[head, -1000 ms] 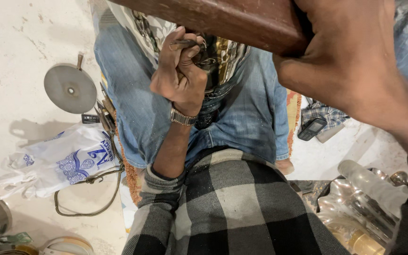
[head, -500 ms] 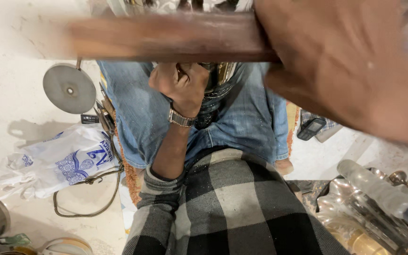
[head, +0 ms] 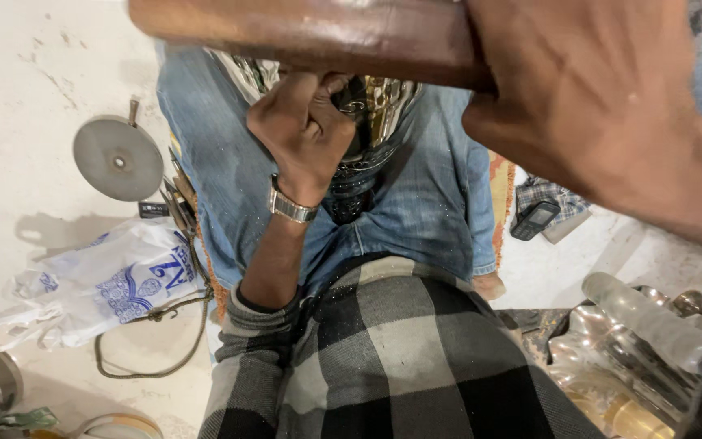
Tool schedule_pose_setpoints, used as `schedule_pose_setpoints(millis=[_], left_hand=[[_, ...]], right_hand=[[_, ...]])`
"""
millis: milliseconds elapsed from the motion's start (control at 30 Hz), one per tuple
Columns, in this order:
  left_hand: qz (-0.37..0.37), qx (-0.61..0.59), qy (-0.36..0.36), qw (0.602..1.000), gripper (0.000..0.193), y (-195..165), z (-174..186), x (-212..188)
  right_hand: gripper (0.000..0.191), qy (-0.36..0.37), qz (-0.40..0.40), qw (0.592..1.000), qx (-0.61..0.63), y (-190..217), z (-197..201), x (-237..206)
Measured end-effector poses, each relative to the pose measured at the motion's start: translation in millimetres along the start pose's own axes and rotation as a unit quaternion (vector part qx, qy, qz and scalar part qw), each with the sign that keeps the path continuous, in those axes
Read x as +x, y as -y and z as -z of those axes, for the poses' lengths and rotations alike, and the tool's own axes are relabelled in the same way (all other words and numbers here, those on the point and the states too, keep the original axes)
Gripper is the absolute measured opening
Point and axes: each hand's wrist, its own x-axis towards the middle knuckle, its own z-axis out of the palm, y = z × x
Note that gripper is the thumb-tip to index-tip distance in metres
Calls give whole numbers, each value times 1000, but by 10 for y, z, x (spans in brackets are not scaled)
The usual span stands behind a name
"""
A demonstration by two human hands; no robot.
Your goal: The person holds a metal vase on their lap and uses a chisel and wooden mallet to engrave patterns into its surface. They repeatedly position the chisel and strike it with the mallet, rotating the vase to access different areas.
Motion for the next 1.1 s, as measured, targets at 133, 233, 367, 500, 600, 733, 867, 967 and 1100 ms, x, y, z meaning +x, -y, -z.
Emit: schedule_pose_setpoints(millis=[133, 233, 367, 500, 600, 733, 867, 967, 1100], left_hand=[[-1, -38, 17, 999, 40, -87, 27, 71], [-33, -2, 44, 999, 43, -80, 68, 100], [-34, -30, 78, 996, 47, 14, 132, 23], [-5, 76, 43, 996, 20, 153, 43, -51], [-13, -35, -106, 994, 24, 147, -110, -107], [-21, -86, -150, 985, 35, 2, -175, -143], [-8, -96, -146, 985, 35, -101, -157, -68], [8, -118, -143, 983, 38, -126, -147, -60], [-5, -41, -160, 986, 28, -86, -147, -125]], right_hand=[[37, -142, 61, 983, 100, -15, -113, -10], [36, -96, 23, 991, 92, 2, -198, 2], [35, -130, 18, 960, 246, 22, -289, -30], [33, -64, -26, 992, 104, -13, -336, -130], [32, -110, -15, 961, 253, -36, -381, -166], [32, -87, -58, 955, 276, -54, -394, -160], [42, -116, -27, 961, 251, -14, -274, -79], [41, -101, -35, 933, 344, 56, -90, 19], [38, -26, -51, 946, 320, 132, 160, 104]])
